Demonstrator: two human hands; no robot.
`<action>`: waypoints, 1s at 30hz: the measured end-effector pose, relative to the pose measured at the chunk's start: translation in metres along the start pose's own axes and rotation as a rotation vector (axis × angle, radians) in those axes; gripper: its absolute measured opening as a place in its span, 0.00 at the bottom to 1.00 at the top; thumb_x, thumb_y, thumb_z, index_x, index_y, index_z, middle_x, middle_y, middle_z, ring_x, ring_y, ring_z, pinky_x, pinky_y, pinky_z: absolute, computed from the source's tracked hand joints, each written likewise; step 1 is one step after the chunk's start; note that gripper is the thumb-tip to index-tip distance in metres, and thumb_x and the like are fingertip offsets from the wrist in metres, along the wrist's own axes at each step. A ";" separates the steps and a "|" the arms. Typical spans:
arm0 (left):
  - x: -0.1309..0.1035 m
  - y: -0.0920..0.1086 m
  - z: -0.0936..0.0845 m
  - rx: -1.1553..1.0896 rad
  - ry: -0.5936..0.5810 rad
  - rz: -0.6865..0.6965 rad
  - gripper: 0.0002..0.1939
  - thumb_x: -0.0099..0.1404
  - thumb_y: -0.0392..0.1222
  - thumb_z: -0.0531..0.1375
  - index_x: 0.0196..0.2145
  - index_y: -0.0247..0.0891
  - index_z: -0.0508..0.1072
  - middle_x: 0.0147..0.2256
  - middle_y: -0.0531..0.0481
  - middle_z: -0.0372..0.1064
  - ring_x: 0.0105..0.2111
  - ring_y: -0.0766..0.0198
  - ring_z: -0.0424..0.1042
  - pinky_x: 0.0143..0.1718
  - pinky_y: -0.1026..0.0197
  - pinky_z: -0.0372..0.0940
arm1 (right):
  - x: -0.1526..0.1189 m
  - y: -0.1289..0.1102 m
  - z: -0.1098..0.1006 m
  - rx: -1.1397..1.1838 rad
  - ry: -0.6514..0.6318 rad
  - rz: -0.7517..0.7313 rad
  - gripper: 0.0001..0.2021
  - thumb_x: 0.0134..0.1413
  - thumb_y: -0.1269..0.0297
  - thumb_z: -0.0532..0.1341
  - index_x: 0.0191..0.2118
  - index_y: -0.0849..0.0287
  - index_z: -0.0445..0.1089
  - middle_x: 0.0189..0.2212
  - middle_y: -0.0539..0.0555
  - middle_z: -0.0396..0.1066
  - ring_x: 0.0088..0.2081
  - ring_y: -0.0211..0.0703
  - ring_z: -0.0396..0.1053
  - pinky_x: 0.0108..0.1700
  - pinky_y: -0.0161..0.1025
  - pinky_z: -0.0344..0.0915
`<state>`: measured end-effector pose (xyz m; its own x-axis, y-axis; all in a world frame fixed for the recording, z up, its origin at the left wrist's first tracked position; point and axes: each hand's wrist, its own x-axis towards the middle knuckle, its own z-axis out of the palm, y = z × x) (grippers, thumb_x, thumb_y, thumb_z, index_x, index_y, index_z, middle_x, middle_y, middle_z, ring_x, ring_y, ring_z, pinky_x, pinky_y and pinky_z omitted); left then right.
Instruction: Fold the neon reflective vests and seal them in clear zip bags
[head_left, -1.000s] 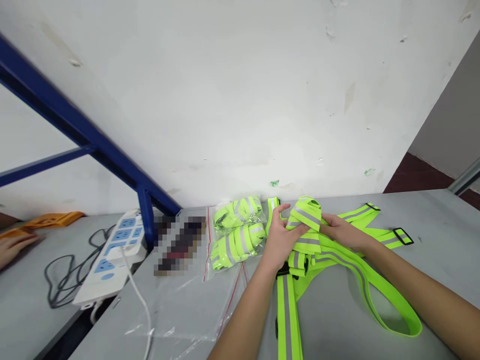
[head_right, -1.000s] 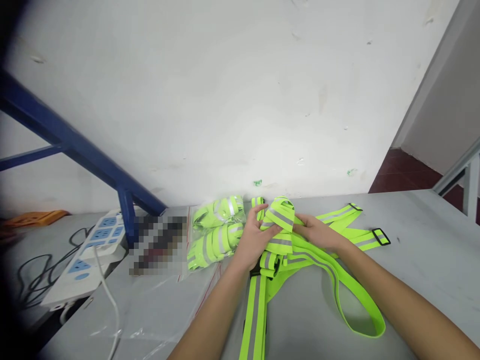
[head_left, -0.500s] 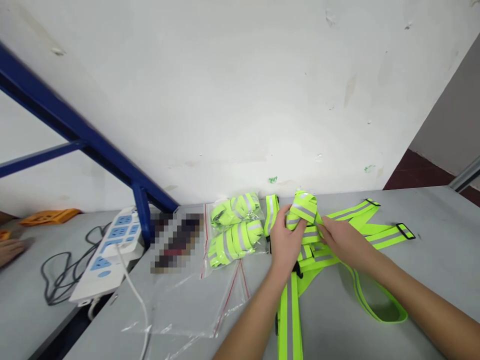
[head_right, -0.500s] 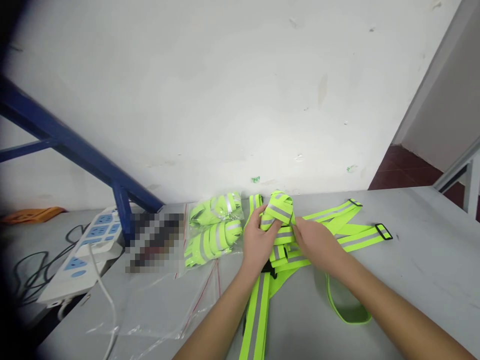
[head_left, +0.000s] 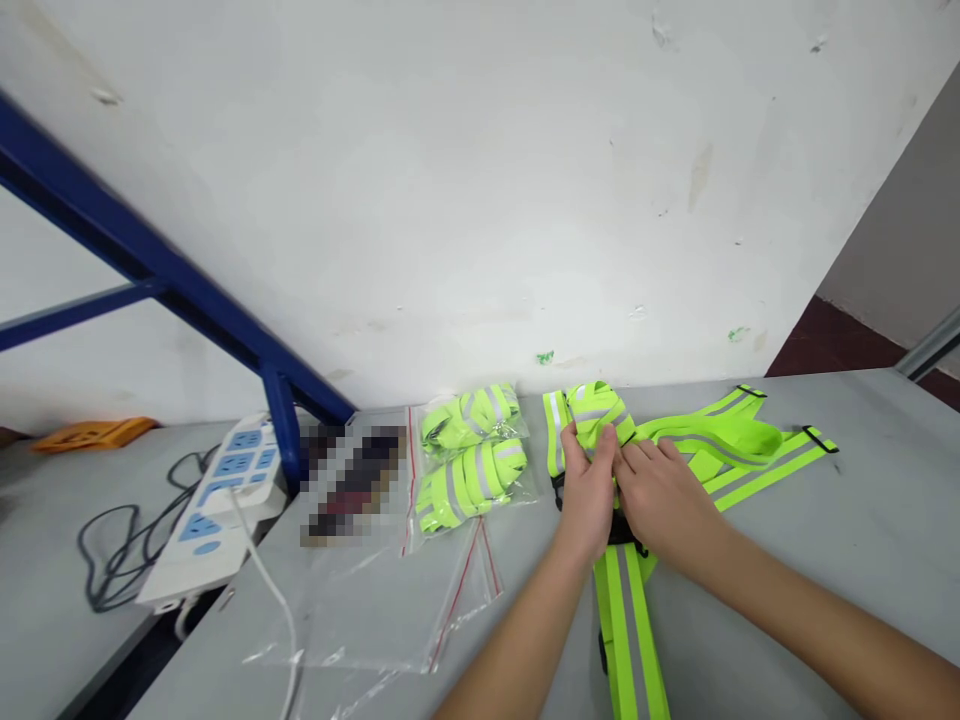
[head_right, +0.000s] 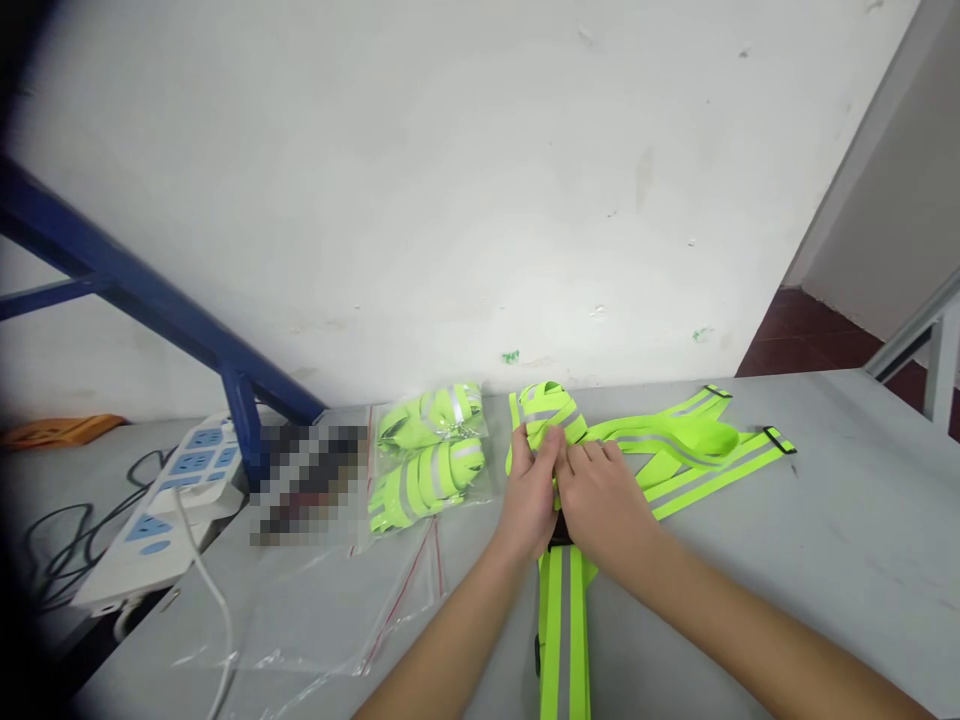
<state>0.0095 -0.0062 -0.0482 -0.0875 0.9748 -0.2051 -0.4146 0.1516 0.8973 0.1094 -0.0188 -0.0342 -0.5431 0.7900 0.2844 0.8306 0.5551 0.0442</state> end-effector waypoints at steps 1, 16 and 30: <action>0.000 0.001 0.000 0.002 0.017 -0.016 0.25 0.60 0.54 0.61 0.51 0.47 0.59 0.43 0.51 0.70 0.43 0.65 0.71 0.41 0.65 0.65 | 0.000 0.002 0.000 0.044 -0.002 -0.021 0.17 0.52 0.79 0.51 0.47 0.66 0.69 0.32 0.60 0.70 0.35 0.52 0.65 0.38 0.47 0.58; 0.012 0.010 -0.012 -0.275 -0.080 -0.191 0.33 0.55 0.46 0.68 0.56 0.42 0.63 0.44 0.45 0.75 0.42 0.55 0.76 0.43 0.55 0.70 | -0.011 0.097 0.001 0.898 -0.172 0.283 0.23 0.55 0.46 0.59 0.52 0.53 0.67 0.47 0.56 0.70 0.49 0.52 0.66 0.49 0.49 0.63; 0.008 0.015 -0.019 -0.281 -0.257 -0.269 0.25 0.52 0.51 0.68 0.44 0.35 0.73 0.33 0.44 0.77 0.38 0.50 0.77 0.41 0.53 0.70 | -0.004 0.111 0.004 1.023 -0.374 0.332 0.19 0.48 0.44 0.61 0.30 0.58 0.72 0.25 0.48 0.68 0.29 0.42 0.65 0.32 0.38 0.61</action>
<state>-0.0149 0.0006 -0.0437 0.2690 0.9214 -0.2806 -0.6244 0.3886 0.6776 0.2035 0.0410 -0.0337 -0.4602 0.8704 -0.1751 0.5434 0.1201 -0.8309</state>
